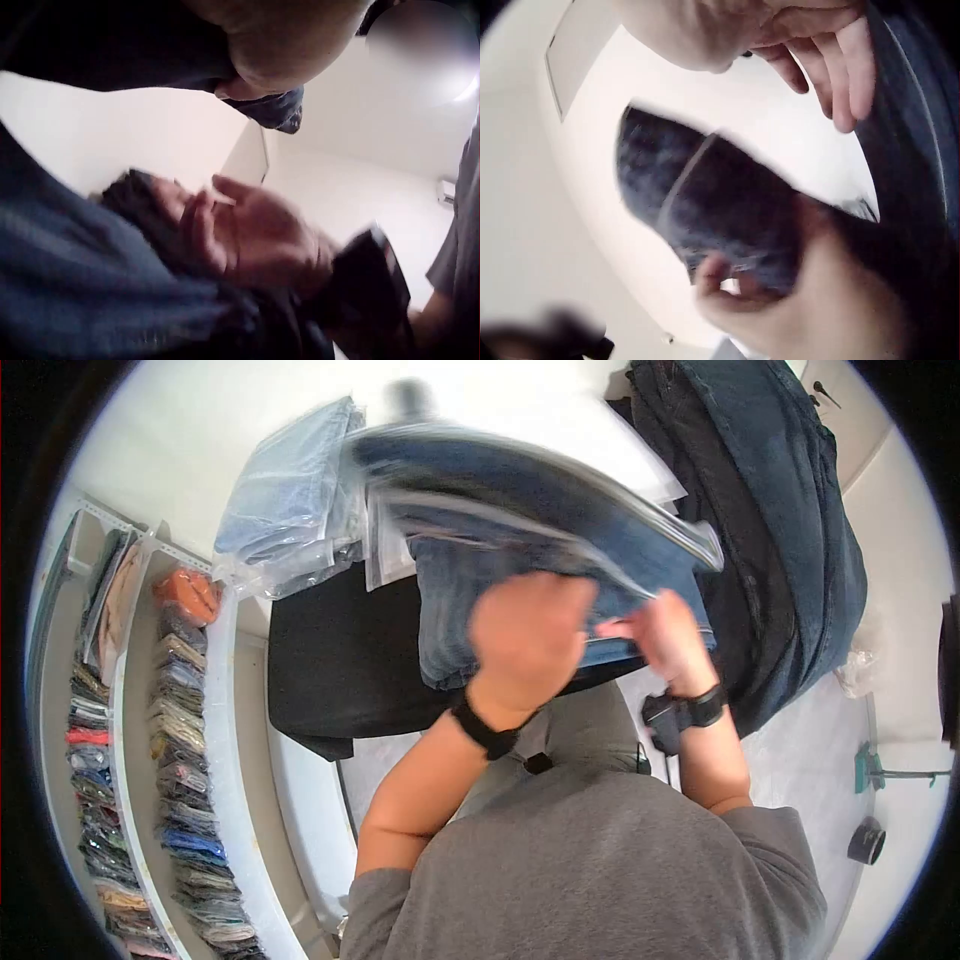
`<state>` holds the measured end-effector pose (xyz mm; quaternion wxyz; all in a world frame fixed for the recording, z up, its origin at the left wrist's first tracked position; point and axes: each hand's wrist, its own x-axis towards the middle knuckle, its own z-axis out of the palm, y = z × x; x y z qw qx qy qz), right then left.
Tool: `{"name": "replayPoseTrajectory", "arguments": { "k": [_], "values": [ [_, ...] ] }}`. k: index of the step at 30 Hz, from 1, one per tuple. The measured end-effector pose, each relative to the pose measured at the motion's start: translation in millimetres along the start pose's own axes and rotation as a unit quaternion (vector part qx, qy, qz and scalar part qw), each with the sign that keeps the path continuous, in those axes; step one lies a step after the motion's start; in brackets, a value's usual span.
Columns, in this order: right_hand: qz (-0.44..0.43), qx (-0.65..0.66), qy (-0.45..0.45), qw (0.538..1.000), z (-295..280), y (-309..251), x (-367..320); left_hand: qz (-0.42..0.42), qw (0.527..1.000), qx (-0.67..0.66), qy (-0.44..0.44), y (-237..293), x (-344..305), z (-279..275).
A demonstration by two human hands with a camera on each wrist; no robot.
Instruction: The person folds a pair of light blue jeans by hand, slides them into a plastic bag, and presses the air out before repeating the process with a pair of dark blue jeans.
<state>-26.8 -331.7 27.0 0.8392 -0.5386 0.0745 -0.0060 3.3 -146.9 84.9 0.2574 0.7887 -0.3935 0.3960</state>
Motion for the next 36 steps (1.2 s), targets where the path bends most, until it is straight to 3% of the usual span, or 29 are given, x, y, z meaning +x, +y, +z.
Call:
{"name": "replayPoseTrajectory", "arguments": {
  "k": [1,3,4,5,6,9,11,13,16,20,22,25,30,33,35,36],
  "values": [
    [-0.004,0.073,0.053,0.996,-14,-5,-1,0.048,0.999,-0.006,0.018,8,-6,25],
    [-0.038,0.198,0.111,0.973,-35,-19,-6,0.078,0.990,-0.035,-0.114,24,-22,54],
    [0.016,0.151,0.124,0.981,-55,-18,-7,0.074,0.987,-0.039,-0.137,28,-36,67],
    [0.014,0.148,0.127,0.981,-70,-15,-6,0.071,0.983,-0.042,-0.162,31,-49,78],
    [0.059,0.177,0.091,0.978,-74,-16,-6,0.056,0.976,-0.031,-0.208,34,-50,74],
    [0.127,0.202,0.036,0.970,-75,-21,-5,0.032,0.978,-0.152,-0.138,26,-52,62],
    [0.131,0.020,0.076,0.988,-73,-24,-3,0.063,0.967,-0.208,-0.130,17,-64,33],
    [0.135,-0.036,0.002,0.990,-78,-36,2,0.096,0.963,-0.213,-0.133,2,-92,10],
    [0.137,-0.071,-0.078,0.985,-76,-50,14,0.076,0.967,-0.167,-0.174,-14,-118,-16],
    [0.093,-0.081,-0.105,0.987,-80,-63,33,0.040,0.972,-0.099,-0.208,-24,-125,-22],
    [0.045,-0.096,-0.109,0.988,-77,-76,41,-0.029,0.971,-0.010,-0.239,-23,-129,-19],
    [-0.026,-0.120,-0.138,0.983,-70,-102,44,-0.090,0.968,0.091,-0.216,-17,-133,-20],
    [-0.036,-0.126,-0.127,0.983,-91,-117,31,-0.072,0.960,0.103,-0.252,-15,-133,-20],
    [-0.001,-0.199,-0.006,0.980,-89,-92,11,-0.079,0.960,0.088,-0.255,-17,-135,-20],
    [0.100,-0.202,-0.001,0.974,-132,-47,26,-0.081,0.959,0.079,-0.258,-18,-135,-21],
    [0.109,-0.157,0.014,0.981,-132,-44,24,-0.080,0.959,0.080,-0.261,-19,-135,-21]
  ]
}}
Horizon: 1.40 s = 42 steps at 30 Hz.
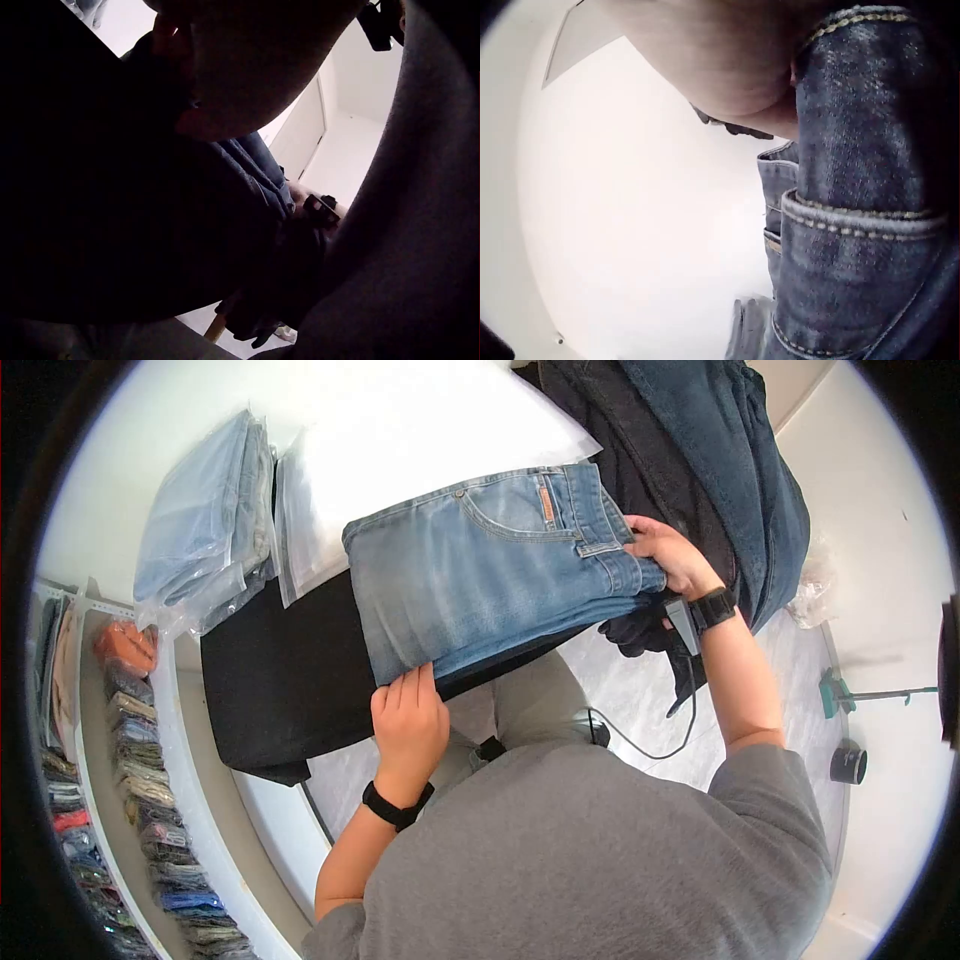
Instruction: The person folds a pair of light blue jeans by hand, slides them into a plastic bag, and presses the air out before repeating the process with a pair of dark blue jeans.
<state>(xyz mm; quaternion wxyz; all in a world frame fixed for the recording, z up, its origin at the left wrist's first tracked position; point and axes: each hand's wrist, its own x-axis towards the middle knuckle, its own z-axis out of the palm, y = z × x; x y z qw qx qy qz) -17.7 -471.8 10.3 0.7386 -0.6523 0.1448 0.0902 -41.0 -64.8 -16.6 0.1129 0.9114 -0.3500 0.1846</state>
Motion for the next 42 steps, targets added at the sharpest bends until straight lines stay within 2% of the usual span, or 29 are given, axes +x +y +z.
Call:
{"name": "replayPoseTrajectory", "arguments": {
  "k": [1,3,4,5,6,7,9,11,12,13,14,17,18,19,20,21,22,23,24,25,27,30,32,33,35,36,39,40,42],
  "values": [
    [0.012,0.046,0.007,0.999,0,3,-3,0.000,1.000,0.001,-0.003,0,0,0],
    [0.007,0.020,0.024,0.999,0,2,-7,0.000,1.000,-0.026,0.004,2,2,-5],
    [-0.071,-0.156,0.115,0.979,1,1,-9,0.000,0.999,-0.052,0.007,2,4,-11],
    [-0.150,-0.324,0.201,0.912,4,-3,-12,0.002,0.999,-0.050,0.012,-5,6,-17],
    [-0.220,-0.418,0.297,0.830,27,-19,-23,0.016,0.991,-0.129,0.040,-16,7,-25],
    [-0.327,-0.508,0.328,0.726,43,-30,-30,0.027,0.976,-0.209,0.063,-20,7,-35],
    [-0.402,-0.515,0.171,0.738,68,-40,-37,0.002,0.976,-0.199,0.088,-21,45,-61],
    [-0.373,-0.673,0.161,0.618,100,-28,-46,0.035,0.993,-0.106,0.039,-27,68,-56],
    [-0.314,-0.714,0.129,0.612,96,-12,-41,0.035,0.994,-0.094,-0.046,-30,66,-45],
    [-0.241,-0.719,0.104,0.643,94,3,-34,0.033,0.987,-0.081,-0.132,-33,64,-31],
    [-0.224,-0.707,0.104,0.663,90,9,-30,0.027,0.985,-0.079,-0.151,-31,61,-21],
    [-0.211,-0.676,0.108,0.698,88,6,-26,0.022,0.984,-0.097,-0.148,-34,61,-21],
    [-0.210,-0.659,0.114,0.713,85,4,-26,0.047,0.988,-0.092,-0.117,-42,59,-16],
    [-0.218,-0.659,0.117,0.710,78,3,-24,0.047,0.989,-0.087,-0.110,-47,57,-11],
    [-0.197,-0.582,0.184,0.767,67,4,-19,-0.058,0.982,-0.174,-0.036,-52,55,-5],
    [-0.174,-0.497,0.246,0.813,56,7,-14,-0.161,0.952,-0.259,0.039,-57,52,1],
    [-0.154,-0.485,0.253,0.823,43,11,-10,-0.260,0.924,-0.281,0.012,-62,49,4],
    [-0.132,-0.472,0.259,0.833,33,14,-7,-0.261,0.924,-0.280,0.019,-68,50,6],
    [-0.063,-0.375,0.215,0.899,32,6,-10,-0.295,0.904,-0.309,-0.033,-70,53,5],
    [-0.067,-0.378,0.214,0.898,35,-1,-12,-0.327,0.879,-0.336,-0.085,-72,57,4],
    [0.033,-0.312,0.161,0.936,43,-18,-21,-0.341,0.869,-0.344,-0.098,-71,69,-6],
    [0.067,-0.283,0.132,0.948,46,-31,-25,-0.365,0.850,-0.356,-0.130,-68,79,-18],
    [0.082,-0.259,0.119,0.955,49,-36,-30,-0.343,0.776,-0.522,-0.083,-67,78,-17],
    [0.064,-0.234,0.114,0.963,51,-36,-34,-0.342,0.776,-0.523,-0.080,-64,76,-20],
    [0.032,-0.194,0.123,0.973,53,-30,-38,-0.301,0.804,-0.512,0.027,-56,67,-41],
    [0.011,-0.168,0.121,0.978,56,-27,-44,-0.313,0.785,-0.532,0.041,-49,63,-63],
    [0.016,-0.041,0.052,0.998,77,-11,-52,-0.353,0.750,-0.558,0.041,-72,25,-77],
    [0.031,-0.051,0.044,0.997,80,1,-50,-0.357,0.749,-0.557,0.034,-86,7,-67],
    [0.049,-0.050,0.033,0.997,91,27,-47,-0.460,0.752,-0.471,-0.003,-104,-19,-44]
  ]
}}
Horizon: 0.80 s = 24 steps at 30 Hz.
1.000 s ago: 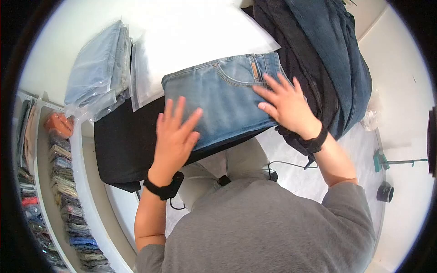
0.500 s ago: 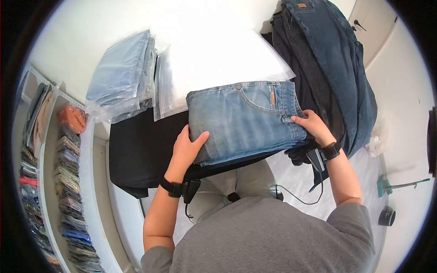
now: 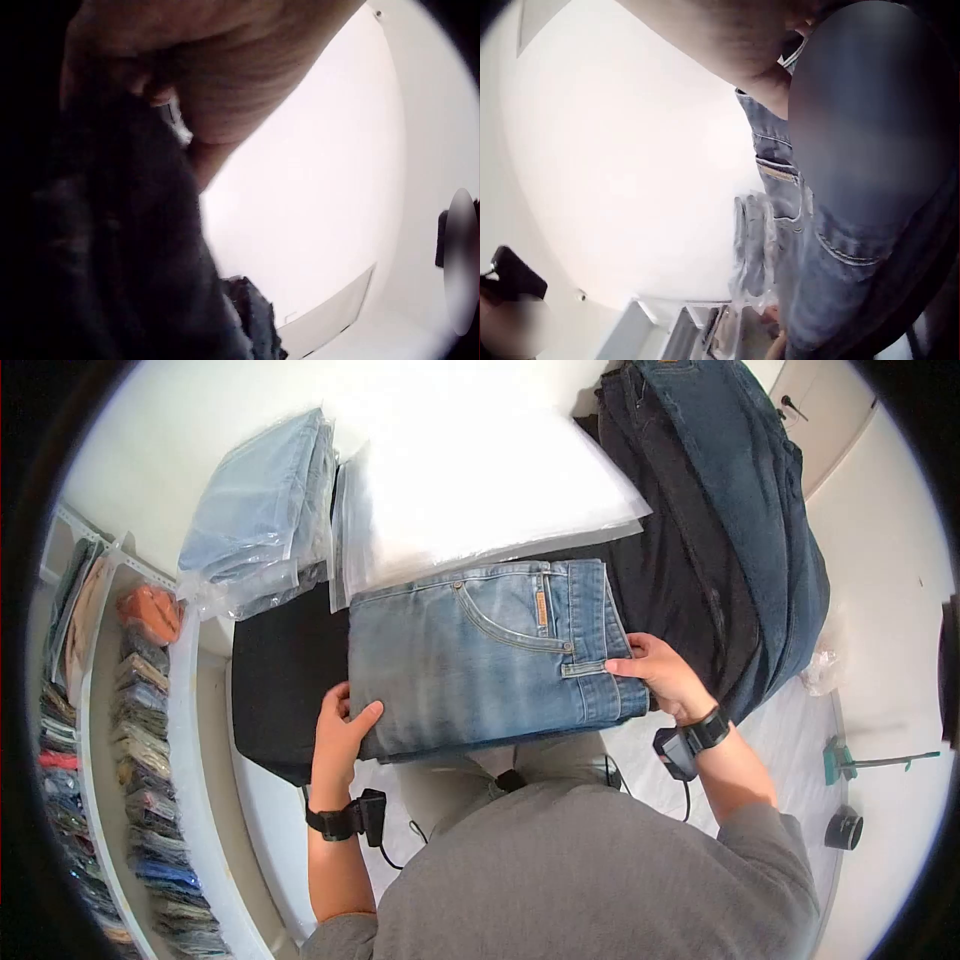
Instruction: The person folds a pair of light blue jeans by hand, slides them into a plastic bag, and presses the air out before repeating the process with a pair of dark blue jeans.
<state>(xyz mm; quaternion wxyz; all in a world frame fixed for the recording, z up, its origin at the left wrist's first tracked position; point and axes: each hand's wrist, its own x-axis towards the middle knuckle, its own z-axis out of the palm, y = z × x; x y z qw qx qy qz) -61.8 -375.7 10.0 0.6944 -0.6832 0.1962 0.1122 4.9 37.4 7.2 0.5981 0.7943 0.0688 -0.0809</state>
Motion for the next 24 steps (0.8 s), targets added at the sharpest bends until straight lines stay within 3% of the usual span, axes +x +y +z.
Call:
{"name": "replayPoseTrajectory", "arguments": {
  "k": [5,7,9,13,19,21,22,23,24],
  "values": [
    [0.031,0.033,-0.014,0.999,12,-4,-11,-0.069,0.997,-0.029,-0.023,6,-20,-12],
    [0.060,0.115,-0.094,0.987,11,-12,-10,-0.059,0.984,-0.154,-0.070,-3,-15,-14],
    [0.115,0.141,-0.120,0.976,7,-17,-6,-0.076,0.972,-0.198,-0.101,-2,-15,-15],
    [0.107,0.206,-0.176,0.957,3,-14,-6,-0.091,0.932,-0.327,-0.131,7,-20,-7],
    [0.095,0.139,-0.150,0.974,4,-9,8,-0.028,0.969,-0.216,-0.117,33,-21,1],
    [0.056,0.160,-0.144,0.975,5,-11,4,-0.035,0.971,-0.210,-0.109,33,-20,2],
    [-0.007,0.133,-0.163,0.978,-1,-12,12,-0.041,0.973,-0.205,-0.100,33,-20,3],
    [-0.056,0.060,-0.039,0.996,-4,-12,3,-0.052,0.973,-0.203,-0.096,26,-19,3],
    [-0.189,-0.114,0.048,0.974,8,-23,-10,-0.061,0.968,-0.221,-0.099,17,-16,3]
  ]
}}
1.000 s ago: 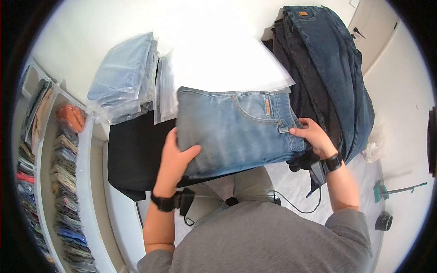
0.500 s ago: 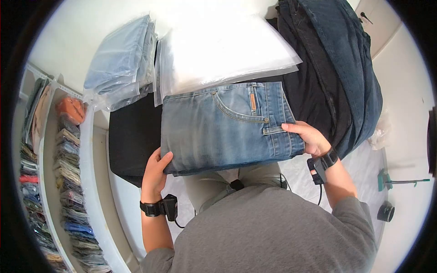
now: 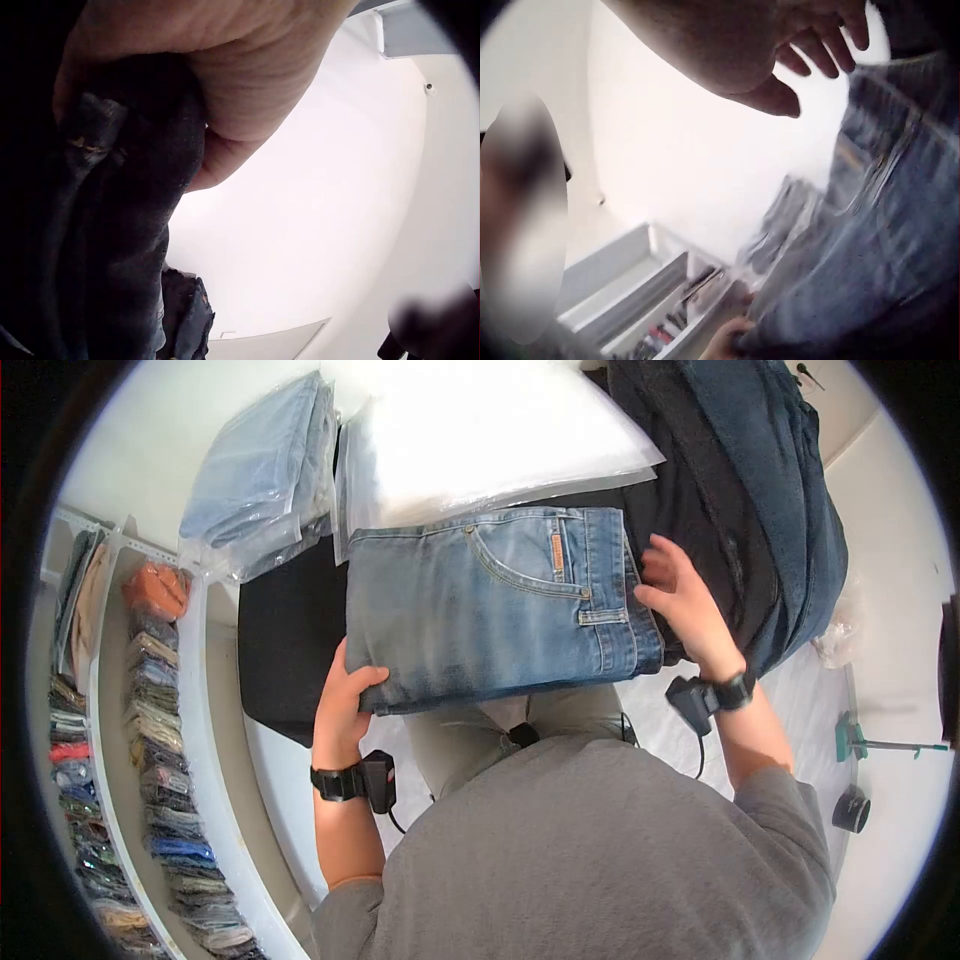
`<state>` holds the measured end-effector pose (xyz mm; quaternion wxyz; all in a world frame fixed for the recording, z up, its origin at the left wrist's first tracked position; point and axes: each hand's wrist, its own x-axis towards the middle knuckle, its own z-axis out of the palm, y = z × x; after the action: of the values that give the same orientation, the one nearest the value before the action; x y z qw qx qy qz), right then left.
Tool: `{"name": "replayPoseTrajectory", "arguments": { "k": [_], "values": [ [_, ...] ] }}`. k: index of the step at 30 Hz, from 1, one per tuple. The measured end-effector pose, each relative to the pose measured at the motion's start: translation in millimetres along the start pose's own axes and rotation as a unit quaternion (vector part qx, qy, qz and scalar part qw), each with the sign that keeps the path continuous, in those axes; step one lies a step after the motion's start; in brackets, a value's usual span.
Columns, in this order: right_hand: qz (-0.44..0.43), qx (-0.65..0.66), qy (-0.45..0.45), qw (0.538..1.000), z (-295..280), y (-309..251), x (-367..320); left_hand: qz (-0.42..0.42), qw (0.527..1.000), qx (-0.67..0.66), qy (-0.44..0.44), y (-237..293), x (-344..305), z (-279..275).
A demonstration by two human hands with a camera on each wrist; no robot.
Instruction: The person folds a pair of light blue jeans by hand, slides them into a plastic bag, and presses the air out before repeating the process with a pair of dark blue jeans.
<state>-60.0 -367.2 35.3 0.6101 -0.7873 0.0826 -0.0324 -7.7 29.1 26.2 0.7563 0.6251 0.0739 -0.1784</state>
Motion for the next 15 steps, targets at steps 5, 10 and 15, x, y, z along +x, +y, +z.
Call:
{"name": "replayPoseTrajectory", "arguments": {
  "k": [5,10,15],
  "values": [
    [-0.264,-0.346,-0.062,0.898,94,-32,-35,-0.015,1.000,0.004,0.014,1,-1,3],
    [-0.266,-0.487,-0.029,0.831,133,4,-20,0.082,0.996,0.043,-0.007,12,-14,27],
    [-0.275,-0.482,-0.034,0.831,129,8,-21,0.289,0.899,0.316,-0.089,42,-32,89]
  ]
}}
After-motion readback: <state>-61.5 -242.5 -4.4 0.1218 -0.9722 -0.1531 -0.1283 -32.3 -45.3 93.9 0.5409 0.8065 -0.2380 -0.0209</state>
